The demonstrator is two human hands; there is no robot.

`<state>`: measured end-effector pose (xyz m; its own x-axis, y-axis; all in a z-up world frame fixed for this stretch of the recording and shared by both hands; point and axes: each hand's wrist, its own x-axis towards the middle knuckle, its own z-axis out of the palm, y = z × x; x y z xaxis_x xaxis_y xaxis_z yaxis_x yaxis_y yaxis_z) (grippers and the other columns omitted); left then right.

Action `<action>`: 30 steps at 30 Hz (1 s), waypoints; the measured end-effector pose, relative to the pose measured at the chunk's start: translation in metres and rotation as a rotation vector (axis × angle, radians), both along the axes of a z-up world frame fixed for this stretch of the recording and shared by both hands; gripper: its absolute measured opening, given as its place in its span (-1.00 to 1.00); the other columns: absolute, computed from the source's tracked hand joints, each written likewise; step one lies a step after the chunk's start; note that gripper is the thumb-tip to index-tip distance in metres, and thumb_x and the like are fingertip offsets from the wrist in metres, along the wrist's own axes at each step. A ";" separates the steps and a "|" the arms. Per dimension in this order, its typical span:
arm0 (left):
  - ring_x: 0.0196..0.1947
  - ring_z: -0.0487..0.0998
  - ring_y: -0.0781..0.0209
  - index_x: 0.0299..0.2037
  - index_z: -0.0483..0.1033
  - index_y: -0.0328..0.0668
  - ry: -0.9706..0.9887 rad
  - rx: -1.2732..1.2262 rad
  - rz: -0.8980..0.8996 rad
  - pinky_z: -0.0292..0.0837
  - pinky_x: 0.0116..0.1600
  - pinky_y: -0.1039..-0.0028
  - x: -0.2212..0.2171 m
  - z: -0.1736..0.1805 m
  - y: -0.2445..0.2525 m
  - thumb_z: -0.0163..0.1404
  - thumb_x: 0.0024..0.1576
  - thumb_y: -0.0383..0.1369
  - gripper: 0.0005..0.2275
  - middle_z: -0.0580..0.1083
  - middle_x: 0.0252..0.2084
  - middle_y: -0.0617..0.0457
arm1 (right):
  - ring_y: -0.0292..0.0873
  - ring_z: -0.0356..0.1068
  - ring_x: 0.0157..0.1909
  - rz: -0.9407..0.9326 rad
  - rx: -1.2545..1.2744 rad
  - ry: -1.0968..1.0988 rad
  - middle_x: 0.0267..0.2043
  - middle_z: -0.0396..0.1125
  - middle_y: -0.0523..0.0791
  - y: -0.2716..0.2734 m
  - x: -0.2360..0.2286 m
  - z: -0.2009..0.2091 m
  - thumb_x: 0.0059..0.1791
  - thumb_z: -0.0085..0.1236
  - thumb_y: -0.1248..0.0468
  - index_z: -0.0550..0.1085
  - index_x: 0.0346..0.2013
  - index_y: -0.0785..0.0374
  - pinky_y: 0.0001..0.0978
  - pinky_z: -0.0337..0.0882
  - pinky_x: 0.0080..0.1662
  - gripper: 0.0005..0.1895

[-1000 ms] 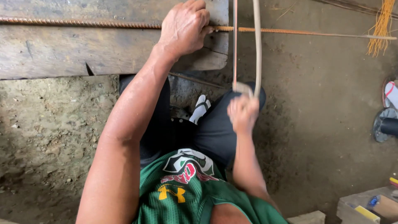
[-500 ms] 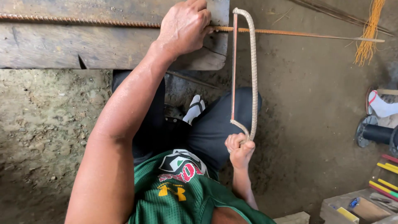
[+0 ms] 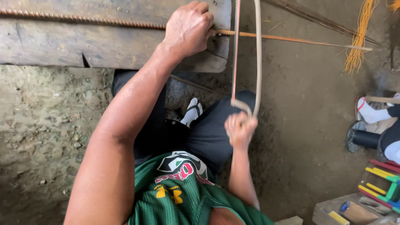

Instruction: Sawing a metal rebar with a manual hacksaw against a wooden support block

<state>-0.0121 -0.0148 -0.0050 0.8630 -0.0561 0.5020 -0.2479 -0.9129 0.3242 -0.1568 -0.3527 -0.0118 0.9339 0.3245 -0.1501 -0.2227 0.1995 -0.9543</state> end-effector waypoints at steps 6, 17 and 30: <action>-0.32 0.48 -0.05 -0.42 0.50 -0.11 -0.013 0.047 -0.094 0.42 -0.35 0.18 0.010 -0.003 0.007 0.25 0.08 -0.14 -0.74 0.41 -0.32 0.02 | -0.21 -0.17 -0.69 -0.075 -0.123 -0.085 -0.73 -0.19 -0.18 -0.012 -0.027 0.010 0.08 -0.41 -0.39 0.00 -0.64 0.10 -0.35 -0.03 -0.58 -0.29; -0.33 0.41 -0.05 -0.46 0.45 -0.18 0.066 -0.043 -0.074 0.34 -0.41 0.16 0.003 0.013 0.002 0.26 0.16 -0.24 -0.71 0.36 -0.36 0.03 | -0.16 -0.08 -0.62 0.062 0.138 0.032 -0.62 -0.07 -0.17 0.055 0.107 -0.033 0.04 -0.50 -0.33 0.03 -0.50 0.06 -0.32 -0.02 -0.55 -0.43; -0.30 0.52 -0.16 -0.39 0.54 -0.23 0.203 -0.066 -0.223 0.46 -0.31 0.09 0.005 0.022 0.012 0.22 0.15 -0.20 -0.74 0.42 -0.35 -0.05 | -0.27 0.04 -0.21 -0.112 0.877 0.663 -0.32 -0.13 -0.30 -0.065 -0.034 -0.103 -0.10 0.03 -0.09 0.16 -0.29 -0.13 -0.31 0.07 -0.02 -0.70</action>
